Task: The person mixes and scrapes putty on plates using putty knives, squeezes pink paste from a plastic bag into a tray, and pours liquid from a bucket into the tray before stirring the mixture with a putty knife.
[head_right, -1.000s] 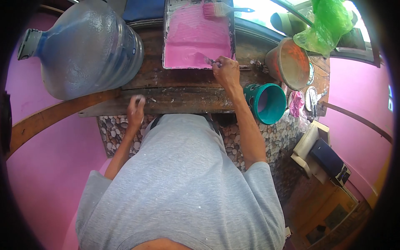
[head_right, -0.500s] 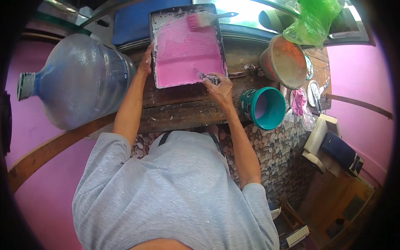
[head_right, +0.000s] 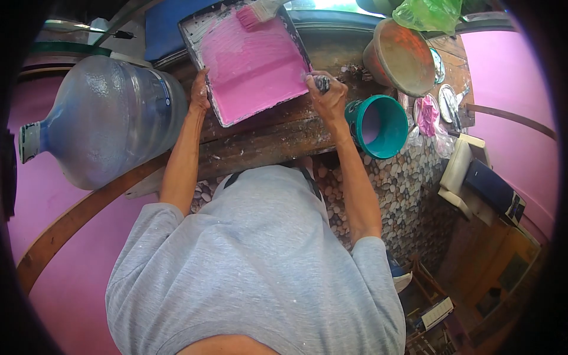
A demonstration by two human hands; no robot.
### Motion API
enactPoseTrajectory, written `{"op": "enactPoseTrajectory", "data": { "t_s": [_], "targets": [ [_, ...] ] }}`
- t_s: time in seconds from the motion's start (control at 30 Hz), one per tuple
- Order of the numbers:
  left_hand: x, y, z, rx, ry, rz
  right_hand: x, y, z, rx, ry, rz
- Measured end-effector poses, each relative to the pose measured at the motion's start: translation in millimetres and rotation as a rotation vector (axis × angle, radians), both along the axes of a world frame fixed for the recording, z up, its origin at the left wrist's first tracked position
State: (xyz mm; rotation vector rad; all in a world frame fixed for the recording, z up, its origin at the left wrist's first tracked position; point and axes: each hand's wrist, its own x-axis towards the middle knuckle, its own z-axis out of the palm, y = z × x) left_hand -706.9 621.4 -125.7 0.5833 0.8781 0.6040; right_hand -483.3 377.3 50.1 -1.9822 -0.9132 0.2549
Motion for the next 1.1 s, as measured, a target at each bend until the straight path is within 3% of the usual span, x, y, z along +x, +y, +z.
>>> {"op": "enactPoseTrajectory", "data": {
  "t_s": [0.07,0.23,0.4,0.5,0.57,0.7,0.73,0.8,0.87,1.1],
  "targets": [
    [-4.6,-4.0,-8.3,0.035,0.017,0.037,5.0,1.2,-6.6,0.003,-0.067,0.019],
    [-5.8,-30.0,30.2,0.078,0.013,0.096,-2.7,-1.8,-19.8,-0.008,-0.148,0.095],
    [-7.4,-39.7,35.0,0.118,0.092,0.133,-29.6,-5.9,-6.6,-0.087,-0.016,0.042],
    [-12.6,-46.7,34.5,0.54,-0.004,0.13,-45.0,-7.2,-10.1,-0.092,0.022,0.034],
    [-7.8,-37.6,34.6,0.132,0.046,0.108,-54.9,-6.6,-11.6,-0.086,0.043,0.03],
    [-12.0,-38.3,25.5,0.143,0.076,0.088,-75.7,-3.1,-14.6,-0.055,-0.002,0.077],
    [-16.4,-41.2,19.3,0.378,0.053,0.059,-80.2,-2.6,-15.9,-0.049,-0.006,0.094],
    [-17.1,-42.2,27.1,0.614,0.031,0.031,-90.1,-1.6,-16.2,-0.031,0.003,0.125],
    [-10.8,-37.6,33.8,0.232,0.176,0.057,-97.6,-0.5,-14.4,-0.015,0.013,0.157],
    [-9.8,-38.2,37.6,0.246,0.14,0.07,-116.4,3.6,-1.0,-0.01,0.048,0.304]
  ]
}}
